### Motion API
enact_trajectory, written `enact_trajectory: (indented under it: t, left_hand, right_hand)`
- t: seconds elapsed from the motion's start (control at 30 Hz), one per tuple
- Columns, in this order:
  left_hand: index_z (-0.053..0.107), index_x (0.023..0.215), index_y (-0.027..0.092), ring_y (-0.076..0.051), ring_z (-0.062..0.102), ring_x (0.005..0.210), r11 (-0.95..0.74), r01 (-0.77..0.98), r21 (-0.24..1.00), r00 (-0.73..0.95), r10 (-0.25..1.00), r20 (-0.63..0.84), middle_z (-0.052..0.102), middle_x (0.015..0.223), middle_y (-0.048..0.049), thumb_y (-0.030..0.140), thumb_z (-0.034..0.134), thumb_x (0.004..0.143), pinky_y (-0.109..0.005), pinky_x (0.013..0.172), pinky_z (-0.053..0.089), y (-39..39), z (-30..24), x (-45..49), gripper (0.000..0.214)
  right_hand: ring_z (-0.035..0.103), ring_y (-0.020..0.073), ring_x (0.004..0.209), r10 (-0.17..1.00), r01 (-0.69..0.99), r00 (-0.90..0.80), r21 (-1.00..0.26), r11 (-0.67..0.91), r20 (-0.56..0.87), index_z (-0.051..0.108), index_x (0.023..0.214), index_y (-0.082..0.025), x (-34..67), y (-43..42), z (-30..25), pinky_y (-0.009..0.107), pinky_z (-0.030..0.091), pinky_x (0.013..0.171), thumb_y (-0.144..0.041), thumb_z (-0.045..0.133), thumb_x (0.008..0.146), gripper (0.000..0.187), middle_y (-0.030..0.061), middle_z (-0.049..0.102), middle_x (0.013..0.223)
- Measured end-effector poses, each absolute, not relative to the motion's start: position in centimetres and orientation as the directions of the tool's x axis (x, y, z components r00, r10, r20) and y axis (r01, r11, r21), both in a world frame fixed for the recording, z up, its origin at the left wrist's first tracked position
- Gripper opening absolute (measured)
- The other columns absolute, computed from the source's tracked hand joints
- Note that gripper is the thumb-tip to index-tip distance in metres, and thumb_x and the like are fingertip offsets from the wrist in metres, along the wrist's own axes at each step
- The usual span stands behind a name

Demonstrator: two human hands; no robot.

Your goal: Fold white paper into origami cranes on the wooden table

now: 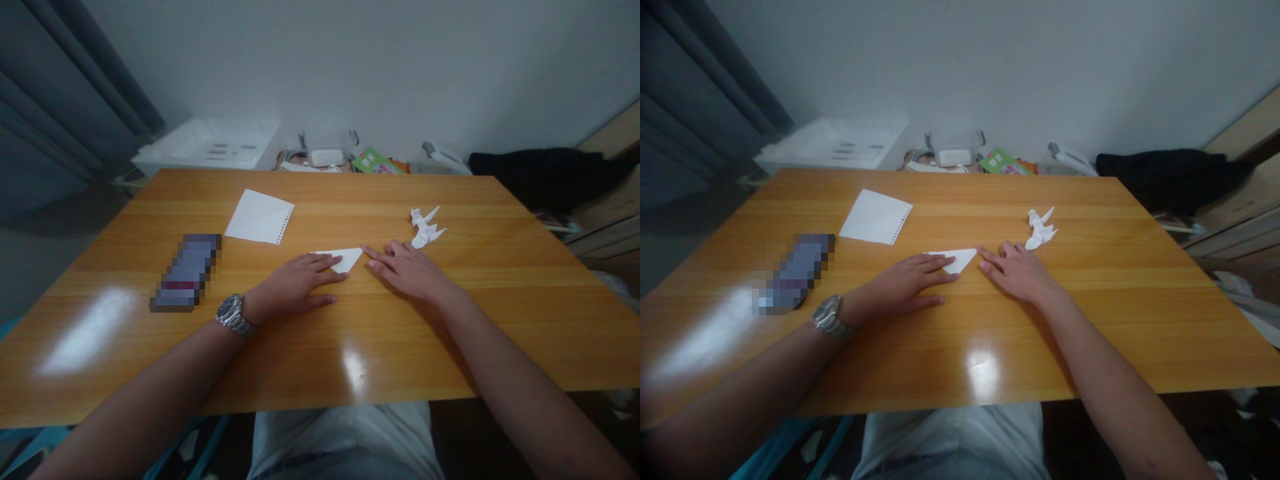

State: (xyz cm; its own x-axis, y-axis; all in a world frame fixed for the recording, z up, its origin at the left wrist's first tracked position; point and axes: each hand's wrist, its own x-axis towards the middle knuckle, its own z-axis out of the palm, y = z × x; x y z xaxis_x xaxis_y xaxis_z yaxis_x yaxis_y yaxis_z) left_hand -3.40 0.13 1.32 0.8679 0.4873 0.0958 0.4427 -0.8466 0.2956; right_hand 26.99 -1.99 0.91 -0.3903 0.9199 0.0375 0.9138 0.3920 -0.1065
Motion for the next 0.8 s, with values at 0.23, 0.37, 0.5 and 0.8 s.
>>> enact_trajectory:
  t: [0.23, 0.37, 0.5, 0.8]
  left_hand:
    - [0.048, 0.150, 0.031, -0.027, 0.038, 0.148, -0.857, 0.444, 0.262, 0.871, 0.481, 0.098, 0.037, 0.164, -0.0053, 0.055, 0.046, 0.103, -0.046, 0.123, 0.029, -0.1, 1.2, -3.4, 0.053]
    - [0.048, 0.150, 0.030, -0.027, 0.038, 0.148, -0.866, 0.437, 0.245, 0.875, 0.472, 0.110, 0.037, 0.164, -0.0055, 0.055, 0.045, 0.103, -0.046, 0.123, 0.027, -0.1, 0.8, -3.4, 0.053]
    - [0.048, 0.150, 0.031, -0.028, 0.039, 0.148, -0.865, 0.443, 0.238, 0.872, 0.477, 0.113, 0.037, 0.164, -0.0055, 0.056, 0.046, 0.103, -0.046, 0.122, 0.028, 0.0, 0.6, -3.4, 0.053]
    - [0.048, 0.150, 0.031, -0.027, 0.038, 0.149, -0.865, 0.442, 0.238, 0.874, 0.475, 0.105, 0.038, 0.163, -0.0053, 0.055, 0.046, 0.103, -0.046, 0.123, 0.028, 0.0, 0.9, -3.4, 0.053]
  right_hand:
    - [0.062, 0.0278, 0.097, 0.939, 0.934, -0.344, -0.094, 0.344, 0.015, 0.049, 0.153, -0.033, 26.8, -1.9, 1.0, 0.045, 0.048, 0.093, -0.056, 0.026, 0.106, 0.057, 0.0135, 0.062, 0.109]
    - [0.062, 0.0273, 0.097, 0.932, 0.927, -0.362, -0.097, 0.362, 0.023, 0.050, 0.152, -0.030, 26.5, -2.1, 1.3, 0.044, 0.049, 0.093, -0.055, 0.030, 0.106, 0.056, 0.0143, 0.063, 0.112]
    - [0.062, 0.0290, 0.103, 0.920, 0.915, -0.382, -0.102, 0.390, 0.094, 0.056, 0.148, -0.024, 26.0, -2.4, 1.7, 0.045, 0.050, 0.096, -0.056, 0.033, 0.105, 0.059, 0.0162, 0.063, 0.116]
    - [0.039, 0.0366, 0.145, 0.743, 0.735, -0.667, -0.118, 0.668, 0.055, 0.050, 0.152, -0.033, 25.5, -3.0, 1.6, 0.056, 0.037, 0.115, -0.063, 0.043, 0.100, 0.060, 0.0135, 0.040, 0.160]
